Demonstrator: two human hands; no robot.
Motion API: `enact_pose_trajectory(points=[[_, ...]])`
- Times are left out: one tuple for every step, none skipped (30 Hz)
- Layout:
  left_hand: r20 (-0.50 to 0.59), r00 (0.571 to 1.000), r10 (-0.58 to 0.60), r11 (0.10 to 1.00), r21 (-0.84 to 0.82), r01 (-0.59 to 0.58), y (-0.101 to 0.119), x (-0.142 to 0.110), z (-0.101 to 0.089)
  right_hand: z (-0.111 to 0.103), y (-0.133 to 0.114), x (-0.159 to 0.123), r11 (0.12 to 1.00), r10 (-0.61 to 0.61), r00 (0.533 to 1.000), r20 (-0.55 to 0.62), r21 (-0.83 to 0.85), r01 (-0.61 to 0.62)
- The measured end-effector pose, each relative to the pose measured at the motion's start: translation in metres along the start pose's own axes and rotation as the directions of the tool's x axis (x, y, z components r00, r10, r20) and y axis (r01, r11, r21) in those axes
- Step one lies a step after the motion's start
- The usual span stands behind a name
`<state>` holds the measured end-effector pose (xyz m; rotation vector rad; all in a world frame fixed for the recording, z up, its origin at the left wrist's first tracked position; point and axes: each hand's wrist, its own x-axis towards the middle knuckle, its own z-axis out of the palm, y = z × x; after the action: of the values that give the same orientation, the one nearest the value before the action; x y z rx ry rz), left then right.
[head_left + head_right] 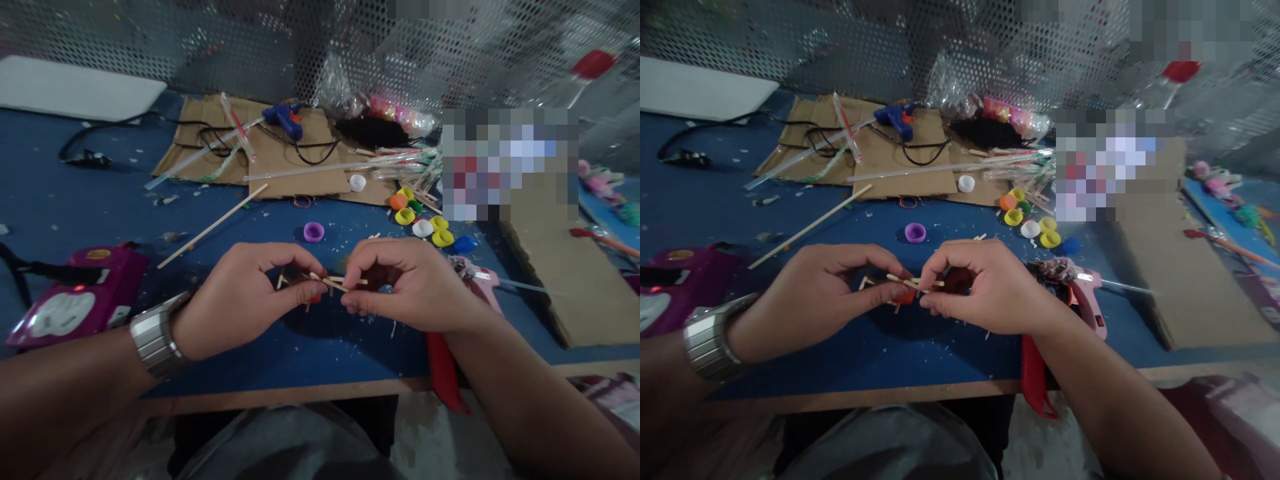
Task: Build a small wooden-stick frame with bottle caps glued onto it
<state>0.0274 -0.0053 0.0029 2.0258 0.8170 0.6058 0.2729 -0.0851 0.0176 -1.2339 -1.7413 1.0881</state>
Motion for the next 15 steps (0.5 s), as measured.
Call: enact_pose_trajectory(points=[[0.001, 1.000, -0.002, 1.000, 0.007, 0.002, -0.0006, 0.0001, -0.0003, 0.0003, -0.0005, 0.0002, 1.000, -0.001, 1.000, -0.002, 0.001, 0.001], [0.000, 1.000, -0.005, 1.000, 0.015, 0.005, -0.0014, 0.0002, -0.0005, 0.0007, -0.0010, 0.0003, 1.000, -0.003, 1.000, -0.006, 0.006, 0.003], [-0.002, 1.000, -0.010, 1.000, 0.022, 0.010, -0.0023, 0.0003, -0.0006, 0.0012, -0.0013, 0.0004, 1.000, -0.005, 1.000, -0.008, 0.017, 0.006], [-0.003, 1.000, -0.014, 1.000, 0.025, 0.014, -0.0033, 0.0004, -0.0007, 0.0017, -0.0016, 0.0005, 0.999, -0.007, 1.000, -0.007, 0.034, 0.007], [-0.004, 1.000, -0.019, 0.999, 0.028, 0.019, -0.0041, 0.0004, -0.0007, 0.0021, -0.0017, 0.0006, 0.999, -0.007, 1.000, -0.006, 0.051, 0.008], [-0.003, 1.000, -0.023, 0.999, 0.031, 0.023, -0.0047, 0.0004, -0.0006, 0.0024, -0.0016, 0.0005, 0.998, -0.006, 1.000, -0.004, 0.062, 0.006], [0.001, 1.000, -0.025, 0.999, 0.033, 0.025, -0.0050, 0.0004, -0.0005, 0.0027, -0.0014, 0.0005, 0.998, -0.002, 1.000, 0.000, 0.067, 0.002], [0.006, 1.000, -0.026, 0.999, 0.034, 0.026, -0.0051, 0.0003, -0.0004, 0.0027, -0.0011, 0.0003, 0.998, 0.005, 1.000, 0.003, 0.069, -0.005], [0.013, 1.000, -0.026, 0.999, 0.034, 0.025, -0.0048, 0.0002, -0.0004, 0.0027, -0.0007, 0.0001, 0.997, 0.012, 1.000, 0.005, 0.075, -0.012], [0.020, 0.999, -0.025, 0.999, 0.031, 0.024, -0.0043, 0.0001, -0.0005, 0.0026, -0.0003, 0.0000, 0.996, 0.021, 1.000, 0.006, 0.082, -0.022], [0.025, 0.999, -0.026, 0.999, 0.027, 0.025, -0.0037, -0.0001, -0.0005, 0.0024, 0.0002, -0.0002, 0.996, 0.030, 1.000, 0.008, 0.088, -0.031], [0.027, 0.999, -0.029, 0.999, 0.023, 0.028, -0.0031, -0.0002, -0.0007, 0.0023, 0.0006, -0.0002, 0.995, 0.039, 0.999, 0.009, 0.092, -0.039], [0.029, 0.999, -0.032, 0.999, 0.020, 0.032, -0.0025, -0.0004, -0.0008, 0.0022, 0.0009, -0.0002, 0.994, 0.047, 0.999, 0.007, 0.096, -0.048], [0.031, 0.999, -0.037, 0.999, 0.020, 0.036, -0.0020, -0.0004, -0.0009, 0.0023, 0.0011, -0.0001, 0.993, 0.056, 0.998, 0.007, 0.100, -0.057], [0.033, 0.999, -0.041, 0.999, 0.020, 0.040, -0.0015, -0.0004, -0.0010, 0.0025, 0.0012, 0.0000, 0.992, 0.067, 0.998, 0.006, 0.107, -0.067]])
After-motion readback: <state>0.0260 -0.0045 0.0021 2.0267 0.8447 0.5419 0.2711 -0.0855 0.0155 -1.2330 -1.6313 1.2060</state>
